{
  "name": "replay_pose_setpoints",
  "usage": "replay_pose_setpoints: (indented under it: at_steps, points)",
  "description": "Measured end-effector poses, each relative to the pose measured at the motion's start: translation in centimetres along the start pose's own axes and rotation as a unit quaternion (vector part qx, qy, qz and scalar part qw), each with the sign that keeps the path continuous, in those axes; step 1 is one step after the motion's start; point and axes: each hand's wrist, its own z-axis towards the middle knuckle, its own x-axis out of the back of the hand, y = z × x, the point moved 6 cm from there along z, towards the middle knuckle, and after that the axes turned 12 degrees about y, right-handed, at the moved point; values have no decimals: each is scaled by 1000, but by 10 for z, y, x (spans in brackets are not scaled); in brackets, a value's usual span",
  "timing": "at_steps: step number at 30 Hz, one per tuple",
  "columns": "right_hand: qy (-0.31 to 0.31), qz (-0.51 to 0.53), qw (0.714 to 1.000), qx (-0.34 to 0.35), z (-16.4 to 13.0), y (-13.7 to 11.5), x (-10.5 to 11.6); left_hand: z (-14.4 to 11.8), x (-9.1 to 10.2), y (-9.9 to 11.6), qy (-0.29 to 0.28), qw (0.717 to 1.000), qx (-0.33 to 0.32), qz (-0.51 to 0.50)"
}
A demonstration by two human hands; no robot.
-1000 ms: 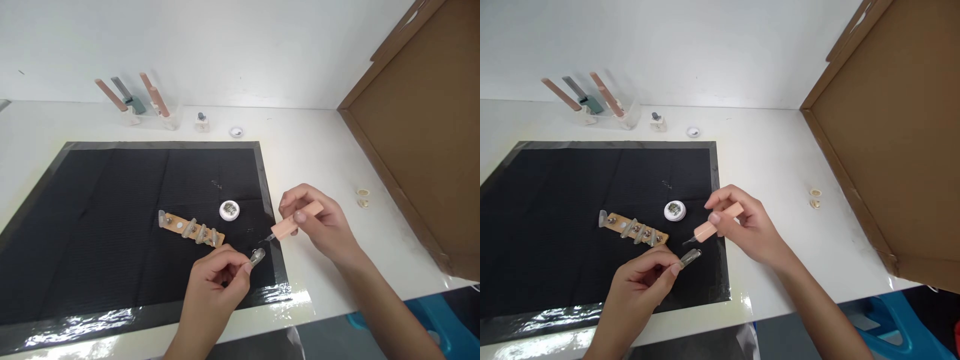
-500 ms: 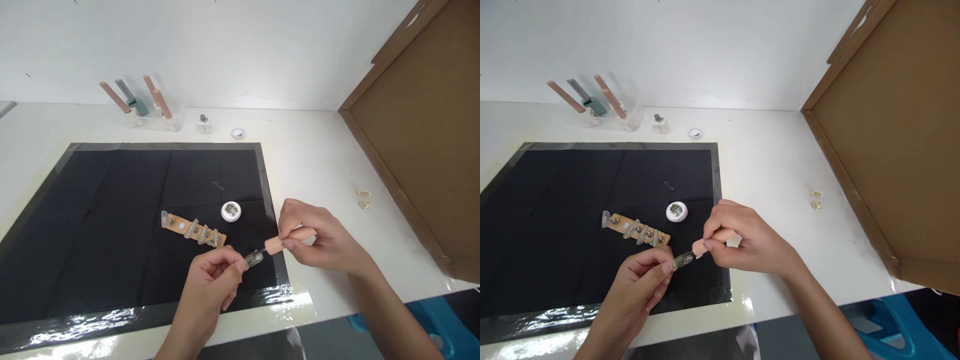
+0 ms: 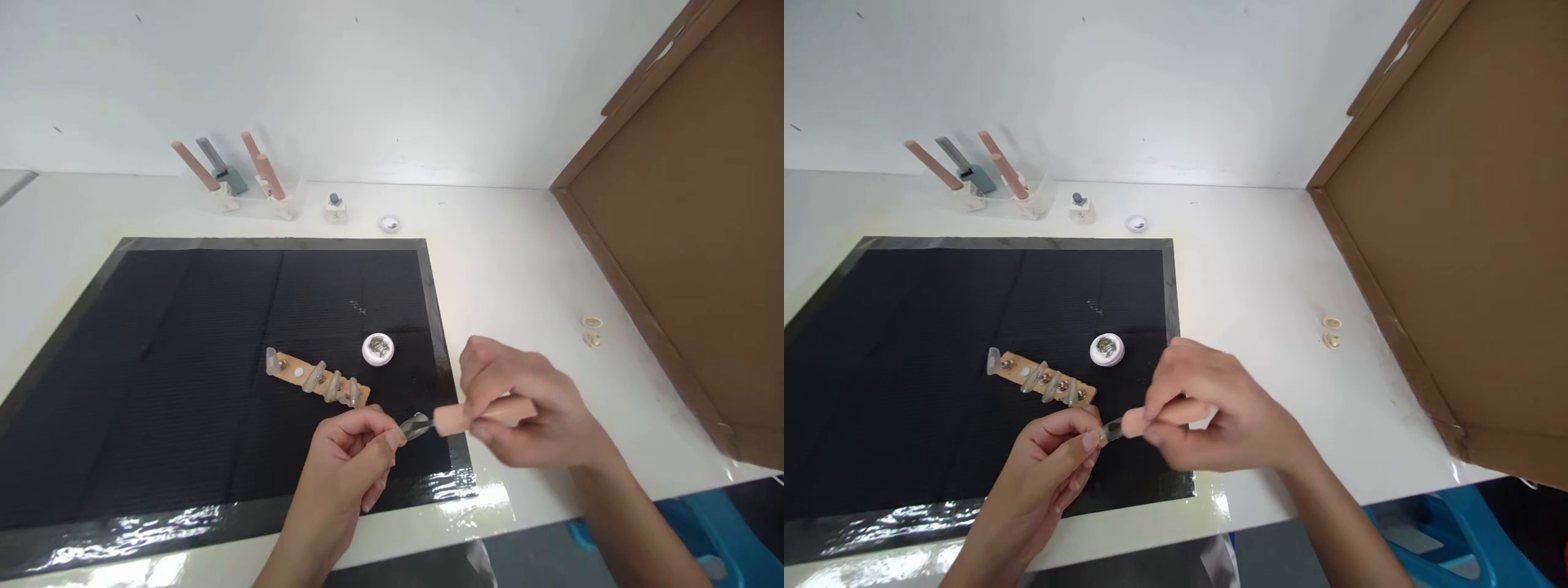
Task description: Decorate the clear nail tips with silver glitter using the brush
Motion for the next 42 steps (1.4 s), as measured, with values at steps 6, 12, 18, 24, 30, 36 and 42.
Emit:
replay_pose_setpoints:
  at_steps: [6, 12, 18, 24, 30, 36, 42]
  points:
    - [-2, -68, 998, -5, 2, -1, 1, 0, 0, -1, 1, 1000, -1, 7]
    - [-34, -3, 999, -8, 0, -5, -5, -1, 1, -1, 14, 1000, 15, 9]
    - [7, -56, 998, -5, -1, -6, 1, 0, 1, -1, 28, 999, 44, -4]
    - [-54, -103, 991, 62, -3, -18, -13, -2, 0, -2, 17, 998, 65, -12]
    - [-42, -106, 991, 67, -4, -24, -13, -1, -1, -2, 11, 997, 71, -17]
    - [-32, -140, 987, 77, -6, -26, -13, -2, -1, -2, 11, 997, 75, -26]
    - [-62, -142, 983, 98, -7, -28, -17, -3, -1, -2, -2, 997, 64, -38]
